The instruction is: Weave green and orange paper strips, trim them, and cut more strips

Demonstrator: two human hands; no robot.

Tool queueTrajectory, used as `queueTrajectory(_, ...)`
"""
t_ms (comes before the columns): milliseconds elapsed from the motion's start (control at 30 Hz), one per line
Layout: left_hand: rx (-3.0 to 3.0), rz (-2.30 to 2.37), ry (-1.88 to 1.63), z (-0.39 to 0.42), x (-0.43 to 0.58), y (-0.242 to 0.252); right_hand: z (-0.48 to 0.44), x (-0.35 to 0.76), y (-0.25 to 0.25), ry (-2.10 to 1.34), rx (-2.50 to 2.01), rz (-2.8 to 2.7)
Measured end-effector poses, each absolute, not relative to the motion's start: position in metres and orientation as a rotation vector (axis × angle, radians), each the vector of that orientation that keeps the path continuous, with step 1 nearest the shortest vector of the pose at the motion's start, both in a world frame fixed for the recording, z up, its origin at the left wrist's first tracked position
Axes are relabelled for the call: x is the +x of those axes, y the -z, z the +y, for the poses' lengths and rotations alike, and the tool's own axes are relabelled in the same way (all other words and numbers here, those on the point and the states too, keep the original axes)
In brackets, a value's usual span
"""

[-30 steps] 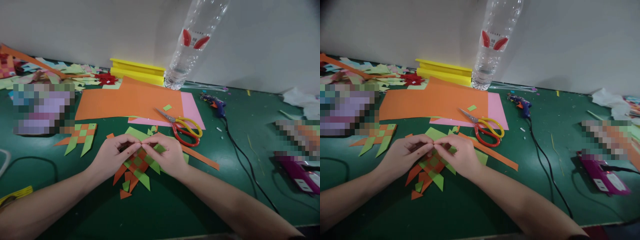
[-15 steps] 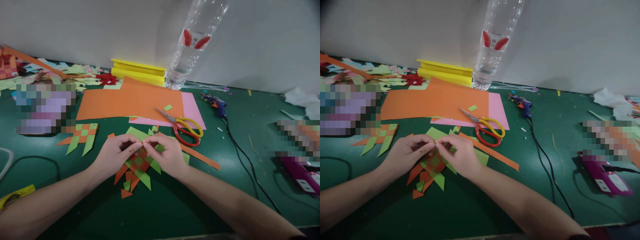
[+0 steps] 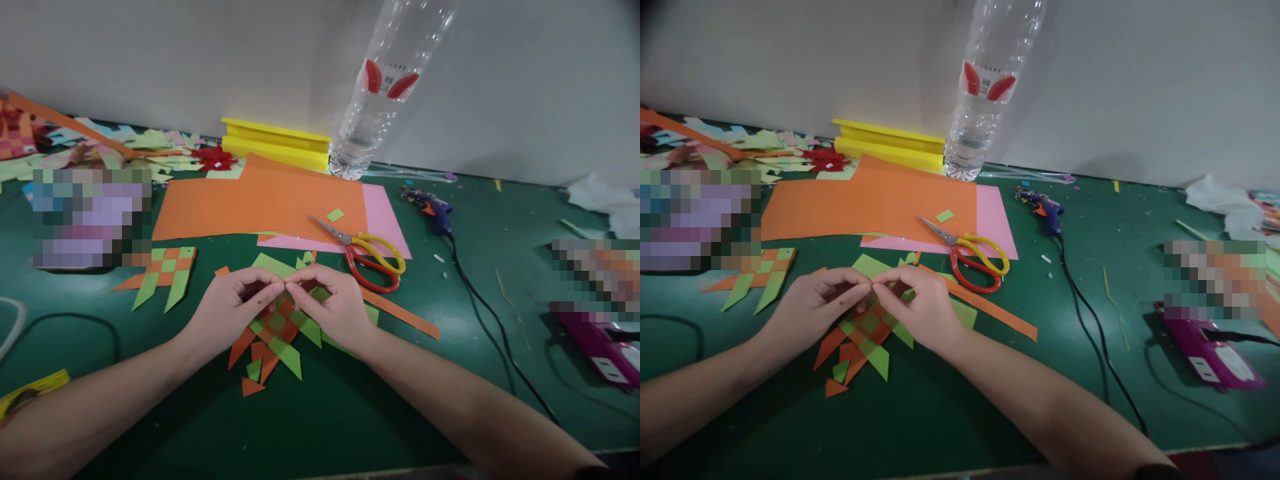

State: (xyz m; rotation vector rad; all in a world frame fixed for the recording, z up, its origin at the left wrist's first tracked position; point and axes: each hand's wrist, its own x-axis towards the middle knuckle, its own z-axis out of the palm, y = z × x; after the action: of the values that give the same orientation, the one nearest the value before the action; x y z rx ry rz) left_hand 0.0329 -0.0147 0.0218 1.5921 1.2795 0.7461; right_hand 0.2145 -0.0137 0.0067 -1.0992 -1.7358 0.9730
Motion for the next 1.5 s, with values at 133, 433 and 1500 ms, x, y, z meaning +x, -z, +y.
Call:
queueTrajectory(133,1.577,1.29,-0.744,-0.015,0.0332,-0.0212,-0.0136,0.2144,-0.0067,-0.958,-1.1,-1.742)
queueTrajectory(433,1.491,1.285,-0.771,-0.0173,0.0344,-0.0212,-0.0138,0.2135,-0.0044,-0.816,-1.073,-1.8)
queueTrajectory(1500,1.466,1.226,-0.756,-0.0143,0.0281,-0.0154,-0.0139,0.2154,-0.0053,-1.049,-1.075,-1.717)
